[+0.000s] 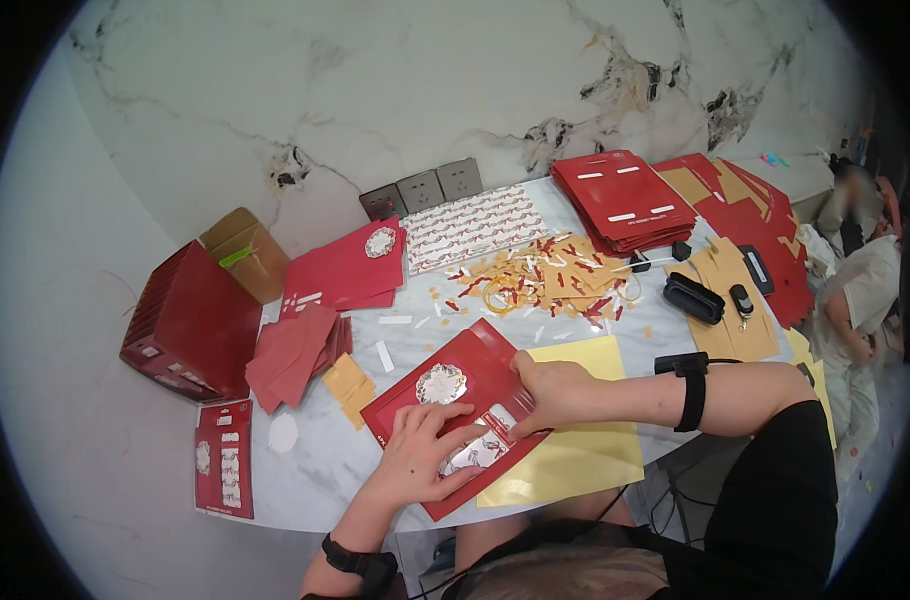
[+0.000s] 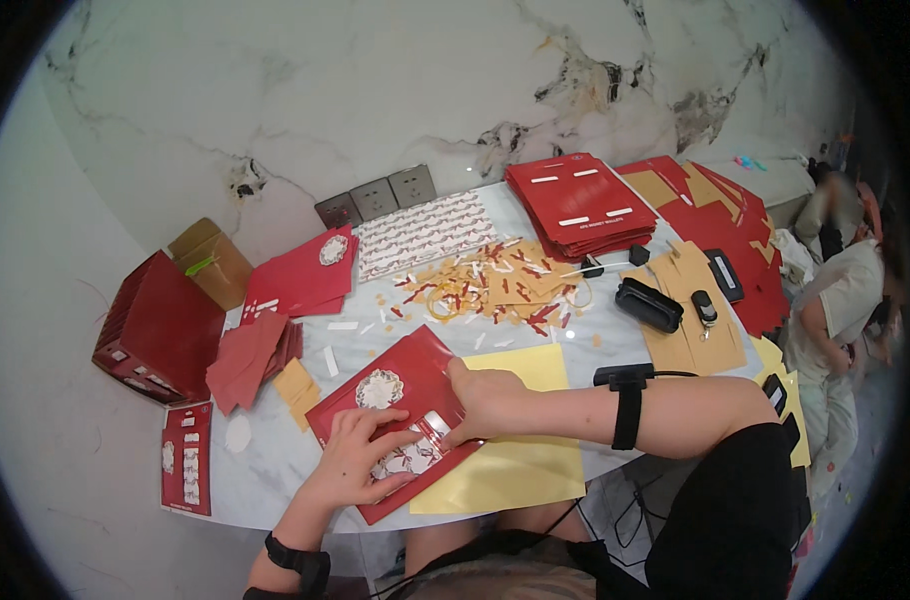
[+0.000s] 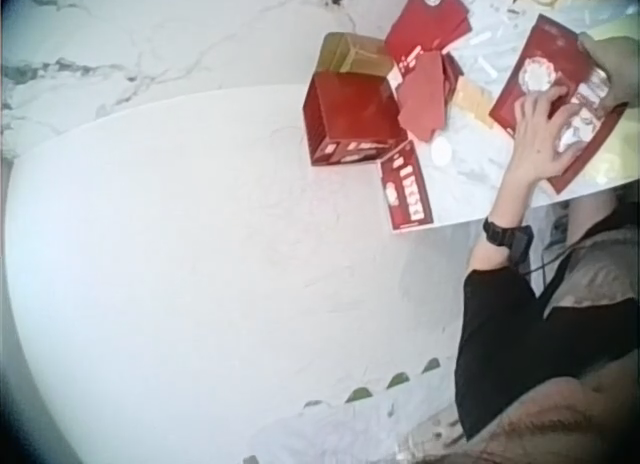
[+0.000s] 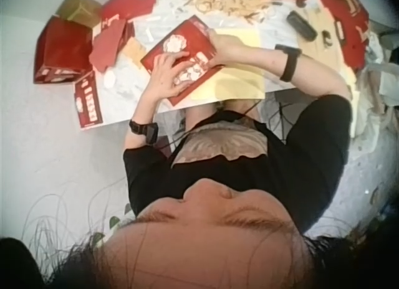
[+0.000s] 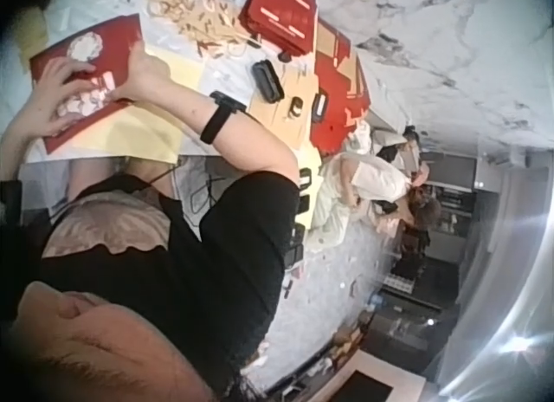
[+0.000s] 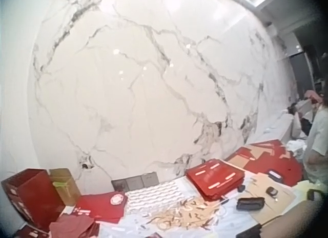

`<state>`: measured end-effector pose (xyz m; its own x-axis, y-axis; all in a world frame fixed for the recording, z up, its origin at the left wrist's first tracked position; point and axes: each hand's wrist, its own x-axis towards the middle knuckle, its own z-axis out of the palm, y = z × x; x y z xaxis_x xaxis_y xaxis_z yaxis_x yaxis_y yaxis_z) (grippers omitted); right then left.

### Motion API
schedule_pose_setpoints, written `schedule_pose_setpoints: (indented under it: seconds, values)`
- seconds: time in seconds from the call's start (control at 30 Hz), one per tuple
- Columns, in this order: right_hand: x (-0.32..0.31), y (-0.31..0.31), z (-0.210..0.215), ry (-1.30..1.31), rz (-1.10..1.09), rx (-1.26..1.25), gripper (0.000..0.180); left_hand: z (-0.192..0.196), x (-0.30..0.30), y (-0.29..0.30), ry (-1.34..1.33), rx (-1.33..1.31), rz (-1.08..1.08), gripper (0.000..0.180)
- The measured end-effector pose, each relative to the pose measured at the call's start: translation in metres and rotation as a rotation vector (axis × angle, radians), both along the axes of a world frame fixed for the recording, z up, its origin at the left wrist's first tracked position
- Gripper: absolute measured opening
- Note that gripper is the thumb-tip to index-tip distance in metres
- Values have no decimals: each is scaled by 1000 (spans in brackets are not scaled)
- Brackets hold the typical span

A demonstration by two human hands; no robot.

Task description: Assembling red paper money wallets by inserting decorative components and cards into envelopes.

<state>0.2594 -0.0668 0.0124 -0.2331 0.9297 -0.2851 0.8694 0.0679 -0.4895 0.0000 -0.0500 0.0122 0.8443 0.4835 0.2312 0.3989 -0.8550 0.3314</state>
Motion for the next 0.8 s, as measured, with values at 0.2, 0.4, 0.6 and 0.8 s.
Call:
schedule_pose_setpoints:
  seconds: [0.2, 0.4, 0.6, 0.8]
  values:
    - [7, -9, -4, 102, -31, 38, 96, -4, -10, 17, -138, -224, -29, 40]
    - [4, -7, -7, 159, -34, 27, 101, -25, -29, 40, -264, -102, 373, 56]
    - [19, -16, -8, 238, -58, 272, 77, -17, -21, 34, -162, -32, 416, 61]
    - [31, -12, -8, 221, -83, 112, 49, -15, -23, 61, -223, -424, 482, 54]
